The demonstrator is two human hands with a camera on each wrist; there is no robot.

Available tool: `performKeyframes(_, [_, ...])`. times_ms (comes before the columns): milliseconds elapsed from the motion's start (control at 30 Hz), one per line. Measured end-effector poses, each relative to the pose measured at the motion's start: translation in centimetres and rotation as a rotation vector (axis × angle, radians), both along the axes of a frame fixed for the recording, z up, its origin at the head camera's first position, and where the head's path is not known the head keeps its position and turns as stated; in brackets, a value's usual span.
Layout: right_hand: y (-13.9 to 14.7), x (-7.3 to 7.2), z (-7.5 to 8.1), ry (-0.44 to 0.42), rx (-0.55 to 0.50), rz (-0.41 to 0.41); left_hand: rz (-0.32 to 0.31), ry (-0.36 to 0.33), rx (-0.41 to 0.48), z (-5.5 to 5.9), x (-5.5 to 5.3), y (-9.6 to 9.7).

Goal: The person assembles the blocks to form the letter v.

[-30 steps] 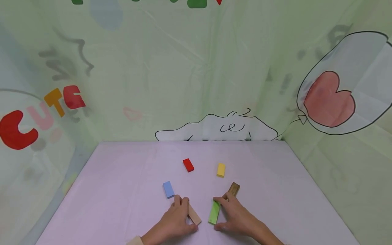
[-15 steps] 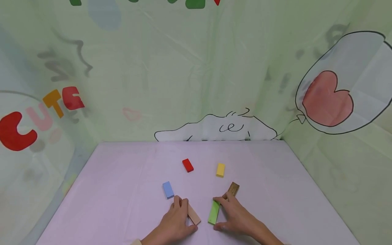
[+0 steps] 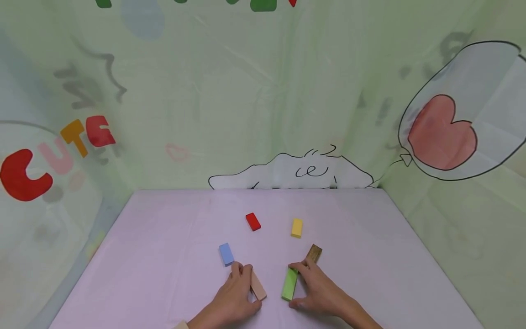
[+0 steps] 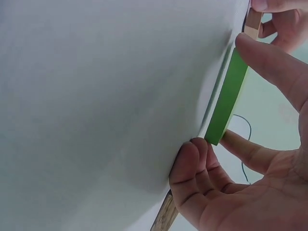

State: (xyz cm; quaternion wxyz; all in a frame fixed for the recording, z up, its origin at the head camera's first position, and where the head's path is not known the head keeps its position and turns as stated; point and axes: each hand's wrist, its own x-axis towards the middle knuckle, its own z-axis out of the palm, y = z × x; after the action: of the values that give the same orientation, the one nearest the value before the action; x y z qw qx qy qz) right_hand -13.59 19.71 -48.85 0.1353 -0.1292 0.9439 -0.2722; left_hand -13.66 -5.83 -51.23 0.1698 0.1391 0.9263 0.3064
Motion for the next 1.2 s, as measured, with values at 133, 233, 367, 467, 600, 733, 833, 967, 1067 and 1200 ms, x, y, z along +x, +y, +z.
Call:
performKeyframes(133, [0.3, -0.2, 0.0, -0.027, -0.032, -0.016, -0.013, -0.003, 0.049, -0.3, -0.3, -0.7])
performKeyframes(233, [0.6, -0.3, 0.1, -0.028, -0.050, -0.003, -0.029, -0.015, 0.096, -0.5, -0.6, -1.3])
performKeyframes(367, [1.0, -0.6, 0.3, -0.031, -0.079, 0.028, -0.045, -0.030, 0.132, -0.6, -1.2, -1.9])
performKeyframes(467, [1.3, -0.9, 0.5, -0.027, -0.094, 0.048, -0.049, -0.048, 0.146, -0.3, -1.8, -2.2])
performKeyframes(600, [1.6, -1.2, 0.6, -0.032, -0.110, 0.061, -0.060, -0.080, 0.177, 0.1, -2.4, -2.6])
performKeyframes(733, [1.9, -1.5, 0.5, -0.039, -0.119, 0.063, -0.073, -0.112, 0.215, 0.2, -2.7, -2.6])
performKeyframes(833, [2.0, -1.7, 0.4, -0.040, -0.118, 0.060, -0.080, -0.132, 0.237, 0.3, -2.9, -2.4])
performKeyframes(967, [1.8, -1.8, 0.4, -0.034, -0.119, 0.054, -0.090, -0.133, 0.220, 0.4, -3.2, -1.9])
performKeyframes(1067, [1.6, -1.8, 0.4, -0.019, -0.119, 0.048, -0.092, -0.126, 0.194, 0.6, -3.6, -1.5])
performKeyframes(1200, [1.3, -1.9, 0.4, -0.017, -0.115, 0.041, -0.086, -0.118, 0.175, 0.7, -4.0, -1.1])
